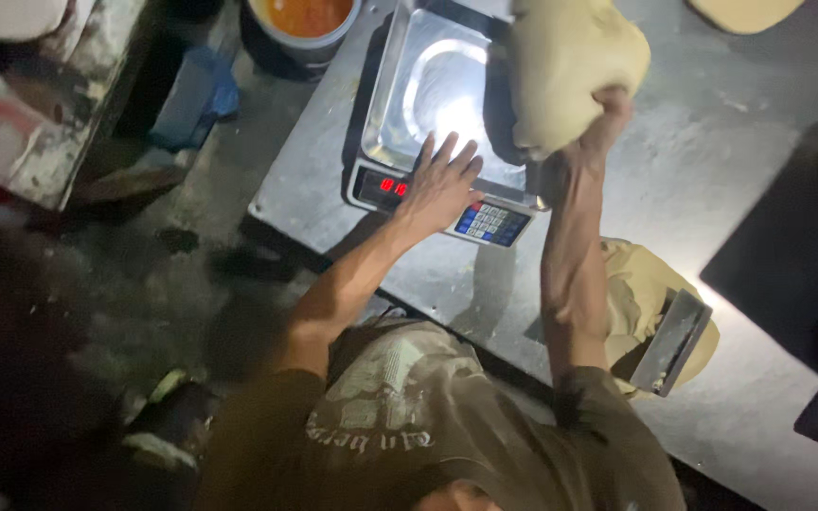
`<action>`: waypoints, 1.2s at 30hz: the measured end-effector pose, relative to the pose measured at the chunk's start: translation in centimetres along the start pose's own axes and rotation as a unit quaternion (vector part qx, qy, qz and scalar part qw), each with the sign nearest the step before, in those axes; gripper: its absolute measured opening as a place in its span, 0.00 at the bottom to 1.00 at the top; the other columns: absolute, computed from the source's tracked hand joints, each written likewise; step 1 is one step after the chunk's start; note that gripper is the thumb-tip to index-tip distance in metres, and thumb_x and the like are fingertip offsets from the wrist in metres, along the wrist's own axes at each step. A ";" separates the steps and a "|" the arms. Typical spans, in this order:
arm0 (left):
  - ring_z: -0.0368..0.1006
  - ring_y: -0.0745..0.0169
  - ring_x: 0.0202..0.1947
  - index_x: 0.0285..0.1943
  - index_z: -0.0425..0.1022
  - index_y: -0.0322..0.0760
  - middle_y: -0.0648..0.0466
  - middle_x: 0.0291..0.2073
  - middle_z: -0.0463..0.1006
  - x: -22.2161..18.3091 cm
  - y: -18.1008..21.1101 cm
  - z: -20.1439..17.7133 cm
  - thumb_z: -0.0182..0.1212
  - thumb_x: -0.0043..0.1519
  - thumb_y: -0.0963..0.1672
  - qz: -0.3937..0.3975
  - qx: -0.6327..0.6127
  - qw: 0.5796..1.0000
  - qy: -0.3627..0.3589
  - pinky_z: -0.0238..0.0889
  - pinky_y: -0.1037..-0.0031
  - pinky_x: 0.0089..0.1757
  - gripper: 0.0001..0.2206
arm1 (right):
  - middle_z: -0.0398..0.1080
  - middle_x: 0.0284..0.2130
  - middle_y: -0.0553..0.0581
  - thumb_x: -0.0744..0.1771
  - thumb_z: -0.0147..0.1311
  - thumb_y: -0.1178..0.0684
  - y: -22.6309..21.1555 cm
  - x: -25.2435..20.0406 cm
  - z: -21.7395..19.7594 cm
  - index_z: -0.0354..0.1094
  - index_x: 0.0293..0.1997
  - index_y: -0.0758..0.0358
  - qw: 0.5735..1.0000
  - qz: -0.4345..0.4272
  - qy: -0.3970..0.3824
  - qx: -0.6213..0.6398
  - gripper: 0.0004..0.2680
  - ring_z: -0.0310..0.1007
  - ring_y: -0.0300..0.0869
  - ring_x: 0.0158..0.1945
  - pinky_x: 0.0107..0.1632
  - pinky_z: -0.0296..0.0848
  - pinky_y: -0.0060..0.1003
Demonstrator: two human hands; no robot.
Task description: The person uses a scraper to cut large pieces of dough from a main mass, weighs each piece on a digital scale, and then rolls and shapes the dough into spheres by hand.
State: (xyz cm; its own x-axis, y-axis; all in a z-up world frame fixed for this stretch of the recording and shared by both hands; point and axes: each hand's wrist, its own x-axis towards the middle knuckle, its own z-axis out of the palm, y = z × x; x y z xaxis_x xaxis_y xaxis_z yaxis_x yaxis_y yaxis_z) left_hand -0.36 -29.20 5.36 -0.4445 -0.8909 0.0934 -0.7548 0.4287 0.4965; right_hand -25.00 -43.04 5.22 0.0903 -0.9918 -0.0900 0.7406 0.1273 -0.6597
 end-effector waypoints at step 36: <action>0.71 0.53 0.59 0.72 0.60 0.30 0.45 0.60 0.73 -20.8 48.0 21.7 0.62 0.66 0.46 0.002 -0.681 0.483 -0.550 0.68 0.61 0.58 0.27 | 0.67 0.61 0.61 0.67 0.41 0.24 -5.0 -72.5 -11.6 0.58 0.70 0.63 0.839 -0.365 0.387 0.117 0.33 0.70 0.51 0.61 0.62 0.73 0.49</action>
State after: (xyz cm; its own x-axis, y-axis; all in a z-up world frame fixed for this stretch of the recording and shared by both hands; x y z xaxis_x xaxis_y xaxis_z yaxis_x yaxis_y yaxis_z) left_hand -37.82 13.17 8.53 -0.9976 0.0502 -0.0475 -0.0691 -0.7343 0.6753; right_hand -42.94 28.30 6.41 -0.8361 -0.4922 -0.2422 0.5290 -0.6065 -0.5936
